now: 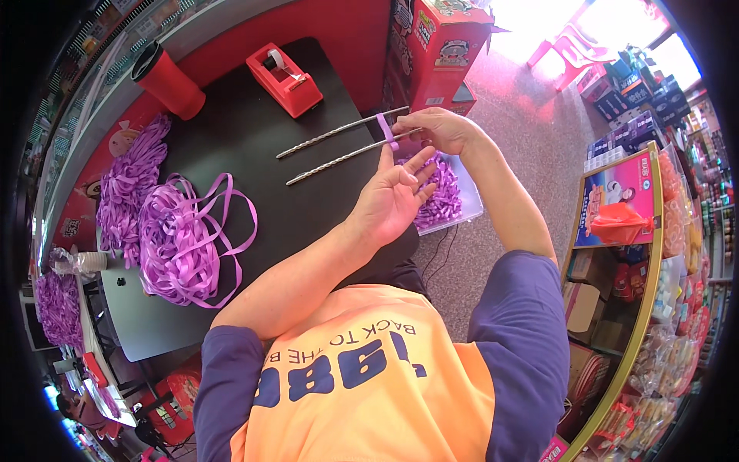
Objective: The person is wrapping and tying purple ribbons around two parallel rods to create ribbon bows.
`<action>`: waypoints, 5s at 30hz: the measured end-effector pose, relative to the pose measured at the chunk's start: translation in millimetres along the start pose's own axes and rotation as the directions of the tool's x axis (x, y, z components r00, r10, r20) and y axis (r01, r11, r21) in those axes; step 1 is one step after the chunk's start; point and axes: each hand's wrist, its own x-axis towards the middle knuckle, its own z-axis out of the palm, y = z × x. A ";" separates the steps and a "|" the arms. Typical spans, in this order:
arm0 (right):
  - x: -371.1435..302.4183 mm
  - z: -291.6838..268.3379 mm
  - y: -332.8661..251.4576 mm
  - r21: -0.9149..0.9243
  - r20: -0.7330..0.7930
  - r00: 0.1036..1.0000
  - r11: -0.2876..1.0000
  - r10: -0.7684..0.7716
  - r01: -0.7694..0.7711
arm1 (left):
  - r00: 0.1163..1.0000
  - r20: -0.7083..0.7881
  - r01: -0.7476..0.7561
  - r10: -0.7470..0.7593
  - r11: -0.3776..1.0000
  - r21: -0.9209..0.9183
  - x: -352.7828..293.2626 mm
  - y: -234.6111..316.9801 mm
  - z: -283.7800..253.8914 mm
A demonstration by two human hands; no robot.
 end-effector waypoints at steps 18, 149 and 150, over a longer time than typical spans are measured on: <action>4.5 -12.9 10.5 -0.064 -0.099 0.995 0.998 0.012 -0.019 | 1.000 -0.005 0.008 -0.008 1.000 -0.007 -0.1 1.1 0.5; 43.3 345.6 -119.2 -0.520 0.687 0.477 0.087 -0.548 0.850 | 0.641 0.572 -0.704 -0.512 -0.690 0.171 -122.2 -19.4 4.6; 53.8 366.4 -110.1 -0.521 0.680 0.514 0.150 -0.523 0.841 | 0.672 0.574 -0.680 -0.469 -0.698 0.225 -131.1 -12.2 1.9</action>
